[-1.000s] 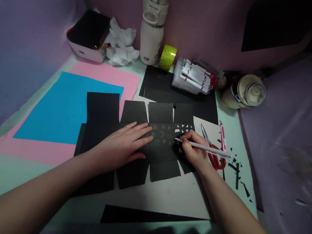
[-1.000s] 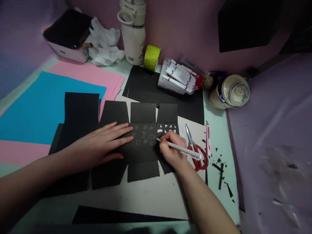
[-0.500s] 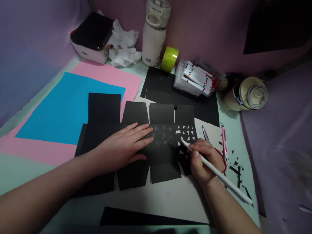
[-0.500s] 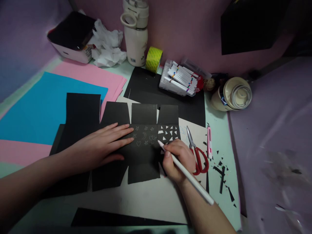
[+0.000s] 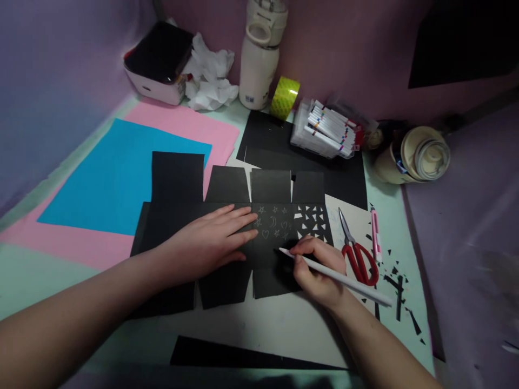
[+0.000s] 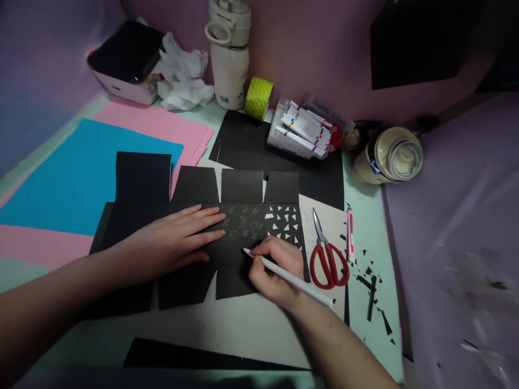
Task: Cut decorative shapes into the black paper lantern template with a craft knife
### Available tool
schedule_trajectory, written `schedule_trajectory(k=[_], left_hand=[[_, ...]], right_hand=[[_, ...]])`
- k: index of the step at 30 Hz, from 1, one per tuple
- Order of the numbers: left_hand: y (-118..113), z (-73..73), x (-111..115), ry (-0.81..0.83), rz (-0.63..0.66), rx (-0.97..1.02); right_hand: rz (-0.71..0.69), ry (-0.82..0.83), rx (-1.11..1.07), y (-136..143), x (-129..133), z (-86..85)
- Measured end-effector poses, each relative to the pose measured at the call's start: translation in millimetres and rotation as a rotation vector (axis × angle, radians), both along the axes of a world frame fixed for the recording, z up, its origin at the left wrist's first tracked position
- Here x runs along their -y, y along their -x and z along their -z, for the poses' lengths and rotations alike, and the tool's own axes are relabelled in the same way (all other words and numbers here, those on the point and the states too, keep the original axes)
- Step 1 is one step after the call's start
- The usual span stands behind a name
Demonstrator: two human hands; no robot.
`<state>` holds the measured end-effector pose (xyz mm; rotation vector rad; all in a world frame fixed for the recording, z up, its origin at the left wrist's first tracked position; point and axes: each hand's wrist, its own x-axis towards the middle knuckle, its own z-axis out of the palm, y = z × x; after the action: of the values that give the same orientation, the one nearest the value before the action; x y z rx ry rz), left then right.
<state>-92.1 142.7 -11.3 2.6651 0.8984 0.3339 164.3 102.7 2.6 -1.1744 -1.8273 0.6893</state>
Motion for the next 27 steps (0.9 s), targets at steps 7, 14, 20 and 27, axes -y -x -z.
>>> schedule_trajectory(k=[7,14,20,27], left_hand=[[0.0,-0.8,-0.4,0.009,0.004,-0.017],[-0.8,-3.7,-0.3,-0.02,0.021,-0.069],[-1.0,-1.6,-0.8,-0.027,0.015,-0.061],[-0.2,-2.0,-0.3,-0.03,0.021,-0.056]], right_hand=[[0.057,0.019,0.037,1.8,-3.4,3.1],[0.049,0.031,0.083,2.5,-3.0,1.4],[0.058,0.028,0.097,1.7,-2.5,2.7],[0.001,0.062,0.109,0.1,-2.6,2.6]])
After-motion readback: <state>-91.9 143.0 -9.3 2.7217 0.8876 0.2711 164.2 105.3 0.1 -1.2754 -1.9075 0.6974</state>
